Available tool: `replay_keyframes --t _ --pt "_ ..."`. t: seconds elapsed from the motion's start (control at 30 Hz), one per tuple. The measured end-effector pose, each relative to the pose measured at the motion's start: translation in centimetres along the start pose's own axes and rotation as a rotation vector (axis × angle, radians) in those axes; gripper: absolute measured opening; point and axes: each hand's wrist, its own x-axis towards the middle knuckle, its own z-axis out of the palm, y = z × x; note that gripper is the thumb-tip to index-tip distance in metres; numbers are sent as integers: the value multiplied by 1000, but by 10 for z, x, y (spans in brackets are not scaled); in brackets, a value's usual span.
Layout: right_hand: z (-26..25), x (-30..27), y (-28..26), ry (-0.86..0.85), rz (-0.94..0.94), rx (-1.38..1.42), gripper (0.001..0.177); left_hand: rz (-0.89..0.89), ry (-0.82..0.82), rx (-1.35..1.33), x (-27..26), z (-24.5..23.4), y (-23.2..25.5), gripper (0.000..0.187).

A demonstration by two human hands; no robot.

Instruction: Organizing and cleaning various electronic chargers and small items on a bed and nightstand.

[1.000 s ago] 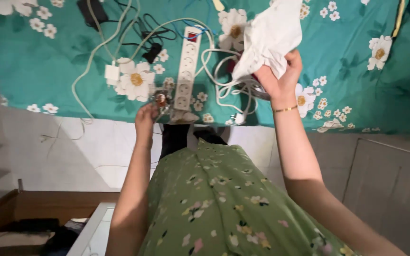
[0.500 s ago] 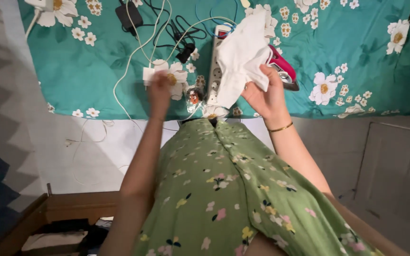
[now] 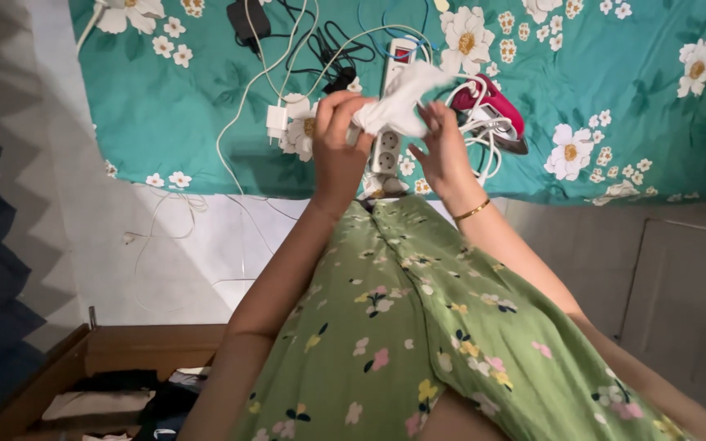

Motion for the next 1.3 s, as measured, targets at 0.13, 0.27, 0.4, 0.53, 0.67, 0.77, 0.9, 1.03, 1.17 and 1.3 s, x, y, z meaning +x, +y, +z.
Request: replay_keyframes --t 0.13,0.27,0.4,0.53,0.67,0.77,0.9,1.03,1.17,1.3 --pt "-25 6 46 298 147 16 37 -33 -35 43 -15 -6 -4 41" --pt "16 -22 29 -421 331 435 40 210 -70 351 -36 -16 3 49" --pt "26 -16 19 -776 322 557 47 339 -174 359 -61 -24 3 60" --pt "58 -32 -13 -584 400 421 64 363 -70 310 -77 -40 3 69" --pt "56 -32 -14 -672 368 342 60 341 -24 361 -69 -52 24 68" --pt "42 -22 3 -796 392 471 46 279 -78 483 -60 -45 29 55" --pt "49 -24 7 -575 369 414 35 234 -48 529 -58 -33 7 35" --pt "12 0 39 -662 297 452 24 263 -31 579 -54 -35 6 32" --pt "18 -6 43 -643 331 394 33 361 -81 464 -56 -34 11 31" --pt "41 -29 31 -555 429 355 58 444 -233 381 -70 -32 16 36"
